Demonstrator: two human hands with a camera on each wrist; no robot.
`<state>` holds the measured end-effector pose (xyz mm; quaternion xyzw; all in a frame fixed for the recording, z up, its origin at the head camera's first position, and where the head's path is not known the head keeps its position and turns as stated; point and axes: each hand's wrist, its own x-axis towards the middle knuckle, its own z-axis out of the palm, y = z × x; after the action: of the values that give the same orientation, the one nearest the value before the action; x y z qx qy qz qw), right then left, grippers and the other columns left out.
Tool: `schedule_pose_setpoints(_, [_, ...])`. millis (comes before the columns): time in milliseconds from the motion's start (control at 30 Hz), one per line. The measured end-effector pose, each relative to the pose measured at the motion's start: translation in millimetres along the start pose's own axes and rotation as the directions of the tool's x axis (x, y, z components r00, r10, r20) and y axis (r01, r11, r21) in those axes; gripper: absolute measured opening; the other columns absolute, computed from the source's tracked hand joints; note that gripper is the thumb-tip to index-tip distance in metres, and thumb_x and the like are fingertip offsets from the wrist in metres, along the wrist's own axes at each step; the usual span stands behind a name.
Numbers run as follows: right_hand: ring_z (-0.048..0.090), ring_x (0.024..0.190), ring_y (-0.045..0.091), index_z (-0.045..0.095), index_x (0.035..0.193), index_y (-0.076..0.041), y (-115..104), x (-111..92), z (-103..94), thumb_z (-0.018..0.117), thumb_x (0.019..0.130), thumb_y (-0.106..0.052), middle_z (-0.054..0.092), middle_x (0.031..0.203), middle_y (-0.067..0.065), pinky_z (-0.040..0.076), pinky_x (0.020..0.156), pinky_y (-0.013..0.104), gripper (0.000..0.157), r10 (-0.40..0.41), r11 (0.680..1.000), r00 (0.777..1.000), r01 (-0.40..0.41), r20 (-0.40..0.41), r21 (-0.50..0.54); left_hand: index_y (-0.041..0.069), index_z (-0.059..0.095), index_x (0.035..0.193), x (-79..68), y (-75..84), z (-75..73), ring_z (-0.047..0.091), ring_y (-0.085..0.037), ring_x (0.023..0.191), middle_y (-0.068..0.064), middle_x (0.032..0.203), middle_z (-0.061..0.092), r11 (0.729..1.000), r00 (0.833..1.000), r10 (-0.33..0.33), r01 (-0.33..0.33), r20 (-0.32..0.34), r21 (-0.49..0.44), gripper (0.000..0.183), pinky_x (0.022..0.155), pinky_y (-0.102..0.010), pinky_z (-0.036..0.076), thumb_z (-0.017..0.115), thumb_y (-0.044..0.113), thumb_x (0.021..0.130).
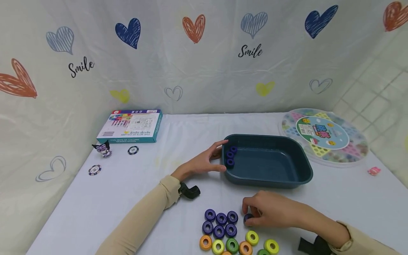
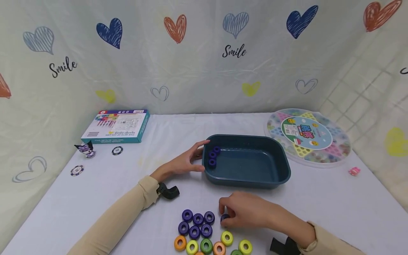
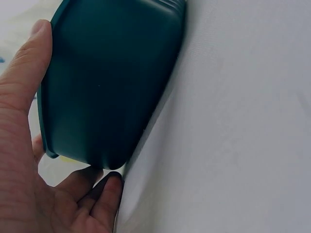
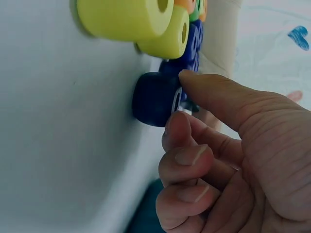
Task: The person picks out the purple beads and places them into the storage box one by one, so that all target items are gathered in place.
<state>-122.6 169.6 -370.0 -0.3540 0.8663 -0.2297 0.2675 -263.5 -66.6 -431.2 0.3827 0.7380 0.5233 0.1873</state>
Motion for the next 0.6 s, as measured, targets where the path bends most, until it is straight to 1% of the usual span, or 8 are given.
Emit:
schedule_pose_setpoints(167, [0.045,0.053,-0.001,0.060,0.090,-0.026,7,-5,-0.5,0.065,0.080,-0.042,0.051,0.060,-0.016,0.040,0.049,0.017,0.019,-0.012,0.999,1.000,0.013,-0.024,0.039,0.035,0.012,0.143,0.8,-2.4,0.4,0.033,-0.015,0.128,-0.008,0.145,0.025,1.000,1.000,0.000,0.000,-0.006,-0.002,0.088,0.104,-0.032,0.028,0.069,0.045,0.076])
schedule_pose_setpoints(333, [0.043,0.052,-0.002,0.061,0.091,-0.026,15,-12,-0.5,0.065,0.082,-0.037,0.050,0.060,-0.016,0.040,0.048,0.017,0.015,-0.058,0.997,0.997,0.061,-0.052,0.052,0.034,0.013,0.143,0.7,-2.4,0.6,0.033,-0.013,0.127,-0.006,0.144,0.027,1.000,1.000,-0.001,0.001,-0.011,-0.003,0.090,0.104,-0.031,0.028,0.069,0.047,0.075])
schedule_pose_setpoints(500, [0.043,0.053,-0.003,0.061,0.092,-0.026,26,-20,0.3,0.066,0.082,-0.034,0.049,0.061,-0.016,0.038,0.047,0.016,0.014,-0.101,0.991,0.993,0.106,-0.061,0.084,0.033,0.013,0.143,0.4,-3.8,0.8,0.033,-0.012,0.127,-0.006,0.144,0.028,1.000,1.000,0.008,-0.008,-0.010,-0.002,0.091,0.104,-0.031,0.029,0.069,0.048,0.074])
schedule_pose_setpoints(533, [0.042,0.053,-0.003,0.061,0.092,-0.026,28,-22,0.5,0.066,0.082,-0.034,0.049,0.062,-0.016,0.038,0.047,0.016,0.014,-0.110,0.989,0.992,0.115,-0.061,0.092,0.033,0.012,0.143,0.3,-2.9,0.8,0.033,-0.013,0.127,-0.007,0.144,0.028,1.000,1.000,0.014,-0.014,-0.008,0.000,0.091,0.104,-0.032,0.029,0.069,0.048,0.074])
schedule_pose_setpoints(600, [0.043,0.053,-0.003,0.061,0.094,-0.026,33,-24,0.9,0.066,0.082,-0.033,0.049,0.063,-0.017,0.038,0.046,0.015,0.014,-0.126,0.984,0.990,0.132,-0.058,0.116,0.028,0.012,0.144,-1.2,4.8,0.3,0.032,-0.017,0.128,-0.012,0.144,0.027,1.000,1.000,0.022,-0.022,0.004,-0.010,0.091,0.104,-0.035,0.028,0.069,0.045,0.075])
